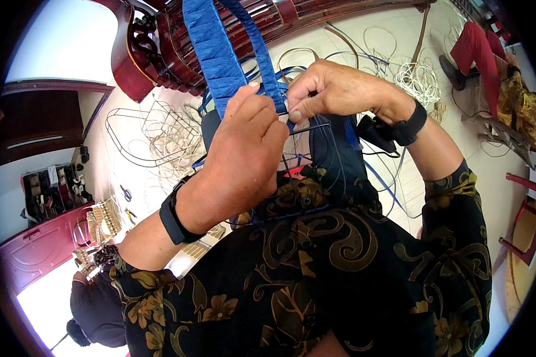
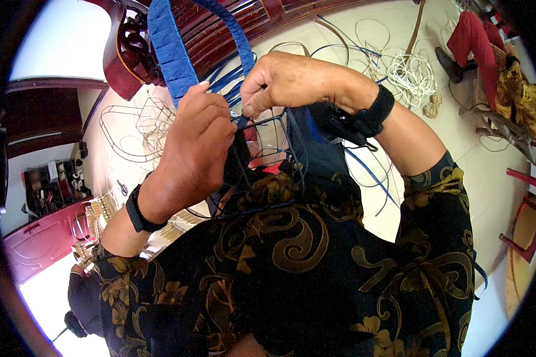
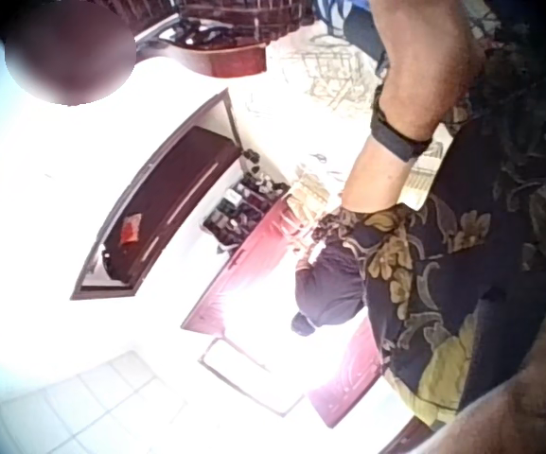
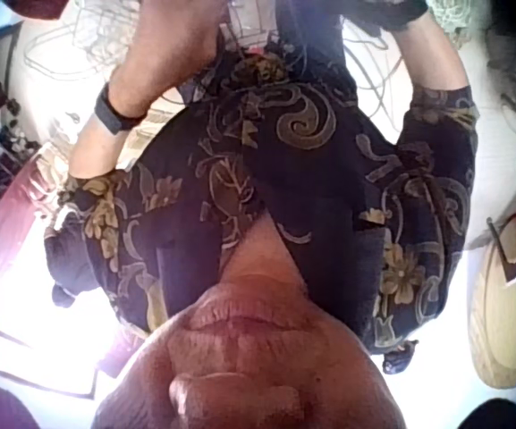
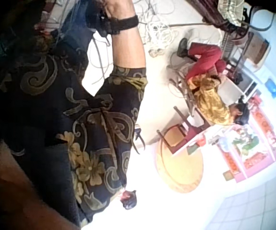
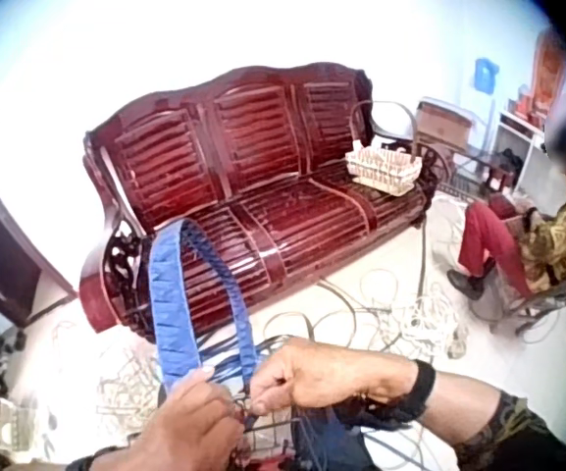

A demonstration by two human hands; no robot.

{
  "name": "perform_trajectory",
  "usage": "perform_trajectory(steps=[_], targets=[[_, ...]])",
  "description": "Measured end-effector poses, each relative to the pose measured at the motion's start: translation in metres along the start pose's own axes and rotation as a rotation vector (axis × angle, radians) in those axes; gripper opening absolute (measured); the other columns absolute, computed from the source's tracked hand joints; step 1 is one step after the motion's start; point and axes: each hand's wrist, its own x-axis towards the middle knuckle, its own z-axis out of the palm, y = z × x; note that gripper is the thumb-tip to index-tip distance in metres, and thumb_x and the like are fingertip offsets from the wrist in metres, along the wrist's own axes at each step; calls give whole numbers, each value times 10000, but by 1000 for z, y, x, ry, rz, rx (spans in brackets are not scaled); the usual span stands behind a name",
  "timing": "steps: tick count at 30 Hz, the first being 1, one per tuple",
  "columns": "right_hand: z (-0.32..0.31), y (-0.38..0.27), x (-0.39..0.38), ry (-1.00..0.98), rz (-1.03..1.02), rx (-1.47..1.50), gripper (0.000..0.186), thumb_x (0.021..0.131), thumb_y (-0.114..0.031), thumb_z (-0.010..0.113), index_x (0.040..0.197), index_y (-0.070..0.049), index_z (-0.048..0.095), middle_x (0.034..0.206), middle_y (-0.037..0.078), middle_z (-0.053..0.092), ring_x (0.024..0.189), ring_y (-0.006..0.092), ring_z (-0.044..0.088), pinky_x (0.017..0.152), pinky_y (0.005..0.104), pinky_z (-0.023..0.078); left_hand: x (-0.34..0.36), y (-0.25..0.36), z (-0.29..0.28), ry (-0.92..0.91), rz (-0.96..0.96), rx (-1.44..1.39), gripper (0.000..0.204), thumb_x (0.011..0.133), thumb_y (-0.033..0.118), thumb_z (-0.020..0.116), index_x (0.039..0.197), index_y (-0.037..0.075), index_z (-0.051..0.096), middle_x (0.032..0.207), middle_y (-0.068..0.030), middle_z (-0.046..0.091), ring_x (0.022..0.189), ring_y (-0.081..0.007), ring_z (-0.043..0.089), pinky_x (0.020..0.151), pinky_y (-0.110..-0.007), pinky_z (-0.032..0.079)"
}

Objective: The person weaves blue plastic straps through a wire basket frame by hand, pulling the straps tight and tucking the ends into the mesh.

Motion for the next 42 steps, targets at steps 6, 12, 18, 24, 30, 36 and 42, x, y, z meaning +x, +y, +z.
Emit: perform_trajectory(steps=[6,12,18,24,30,36,42], targets=[[3,-27,-18,205,-162,-261,104,837,-86,767,875,7,744,764,99,682,723,214,660,680,336,509,-3,1,5,98,56,38,211,713,-83,661,904,-22,595,957,-159,580,1024,-347,592,1068,-539,419],[27,-52,-42,442,-372,-666,55,800,-100,688,774,-58,665,780,123,618,738,332,673,669,441,550,-6,-1,11,120,48,36,196,724,-79,657,895,-13,586,937,-155,572,1022,-350,591,1084,-537,417],[62,-62,-64,532,-397,-999,65,764,-128,687,777,-79,646,819,45,568,771,219,647,553,350,544,-7,2,10,94,34,36,219,732,-70,664,931,0,606,931,-142,589,1018,-340,596,1083,-507,425],[81,-44,-79,572,-514,-1116,107,714,-121,669,803,-63,660,822,27,509,766,164,588,521,293,510,-2,-3,6,73,94,28,171,749,-51,685,905,10,649,914,-137,620,985,-341,608,1053,-477,442],[89,-25,-84,659,-542,-1085,158,689,-112,659,836,-56,657,888,19,551,777,153,579,531,264,501,7,-5,-6,-23,82,-82,111,775,-26,696,867,18,651,905,-133,616,952,-335,617,1058,-461,420],[90,-24,-85,699,-537,-1094,200,721,-86,679,912,-29,669,851,22,513,730,139,557,507,259,478,28,-12,-20,-241,115,-64,78,846,31,697,923,22,693,856,-132,656,947,-316,619,1075,-452,390],[93,-25,-87,693,-486,-1117,245,787,-40,707,1028,4,698,759,31,450,636,137,531,470,275,463,53,-10,-20,-498,58,83,85,894,134,691,854,65,720,745,-125,652,774,-321,561,959,-420,382]])
